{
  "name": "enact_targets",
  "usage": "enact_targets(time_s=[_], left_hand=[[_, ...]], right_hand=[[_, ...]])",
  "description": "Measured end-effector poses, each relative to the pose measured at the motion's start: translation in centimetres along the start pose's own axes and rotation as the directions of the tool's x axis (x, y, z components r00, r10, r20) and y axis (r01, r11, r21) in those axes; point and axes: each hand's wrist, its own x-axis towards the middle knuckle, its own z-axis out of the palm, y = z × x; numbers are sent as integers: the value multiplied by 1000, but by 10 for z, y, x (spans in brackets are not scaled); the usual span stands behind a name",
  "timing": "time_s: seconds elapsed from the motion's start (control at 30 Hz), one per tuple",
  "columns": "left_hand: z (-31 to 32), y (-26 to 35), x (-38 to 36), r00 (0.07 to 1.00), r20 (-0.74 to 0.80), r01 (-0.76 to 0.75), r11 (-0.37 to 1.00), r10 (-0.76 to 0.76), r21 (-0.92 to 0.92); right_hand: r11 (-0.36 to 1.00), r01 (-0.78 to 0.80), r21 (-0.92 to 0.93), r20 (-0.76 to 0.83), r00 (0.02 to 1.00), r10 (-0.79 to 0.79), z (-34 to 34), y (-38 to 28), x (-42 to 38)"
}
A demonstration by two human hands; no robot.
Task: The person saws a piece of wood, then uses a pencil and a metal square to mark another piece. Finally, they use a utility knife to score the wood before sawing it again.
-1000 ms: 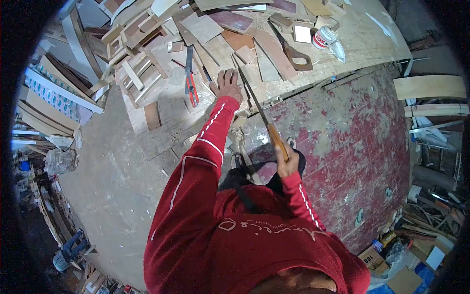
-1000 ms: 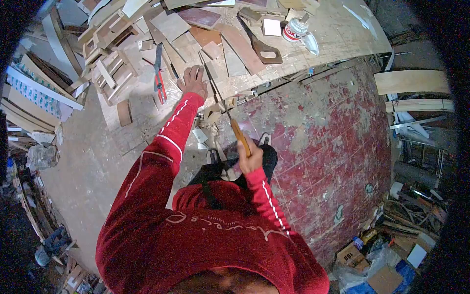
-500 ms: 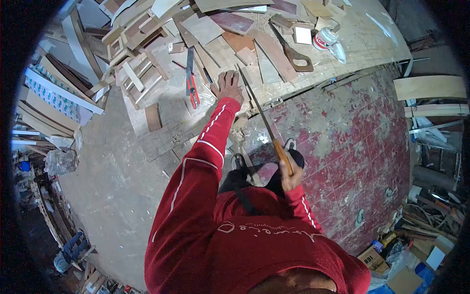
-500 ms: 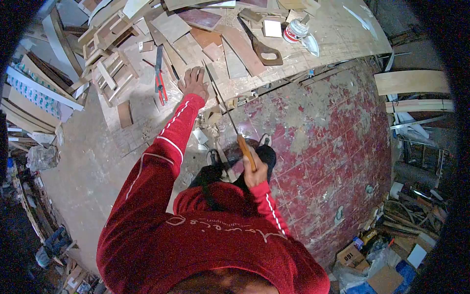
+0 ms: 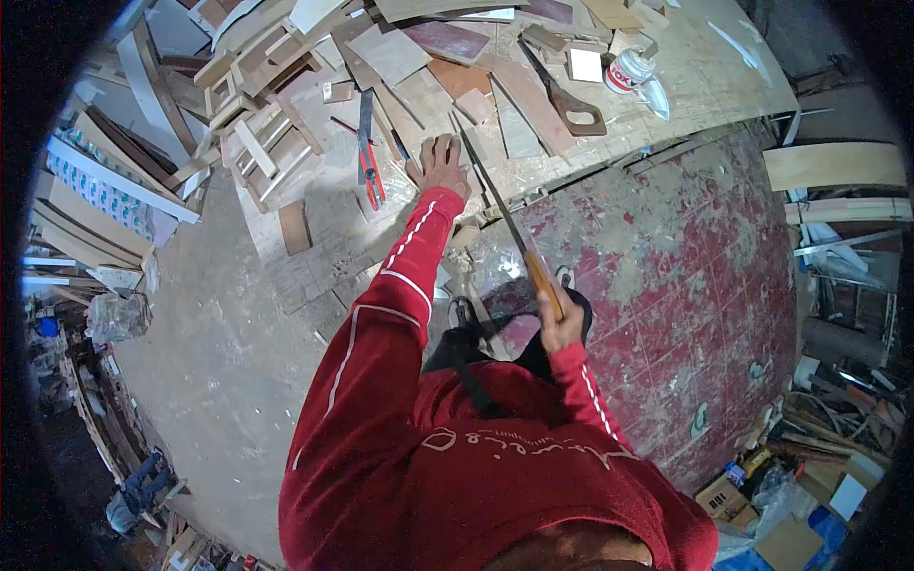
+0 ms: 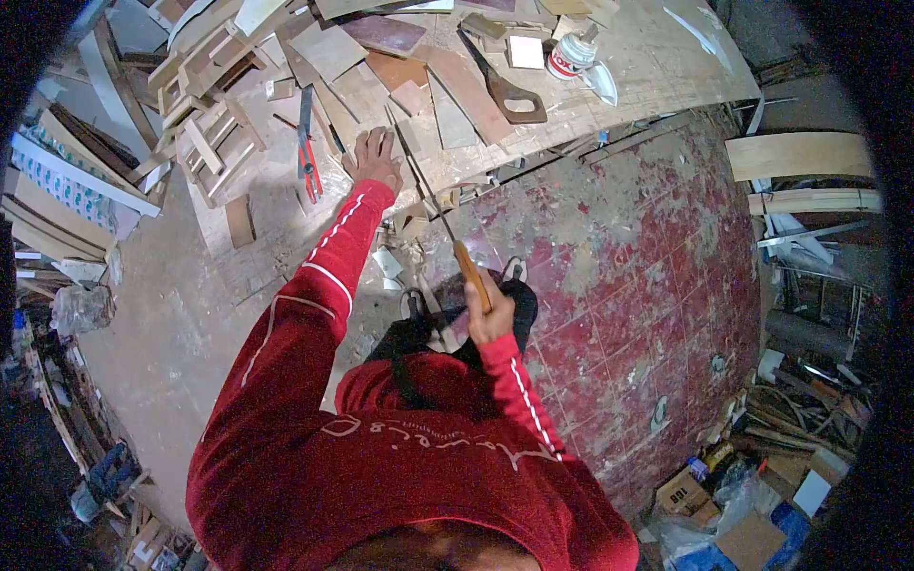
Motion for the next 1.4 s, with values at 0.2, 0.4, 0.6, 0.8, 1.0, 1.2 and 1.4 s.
enact_targets(time_s=[0.2,0.4,0.6,0.8,1.0,1.2,1.4], left_hand=[[-1,0,5,999,49,21,1000,-20,-10],[-3,0,4,1000,5,9,1000,-10,13],[-1,-1,-2,999,35,18,999,-17,-43],[4,-1,2,1000,2,16,1000,-16,-18],[-2,1,0,1000,8,7,1000,-7,29],[-4,0,3,998,63,28,999,-30,26],[-5,2,6,998,52,27,999,-29,41]], right_hand=[[959,279,-48,-82,956,-282,-5,19,-24],[987,-160,-15,67,985,161,6,4,10],[977,206,-60,-64,976,-210,-5,4,-17],[996,33,-79,27,999,-31,2,9,-10],[995,-74,-61,93,992,80,8,-3,15],[973,231,3,-81,970,-230,-3,23,-11],[1000,10,-6,41,999,-9,3,11,11]])
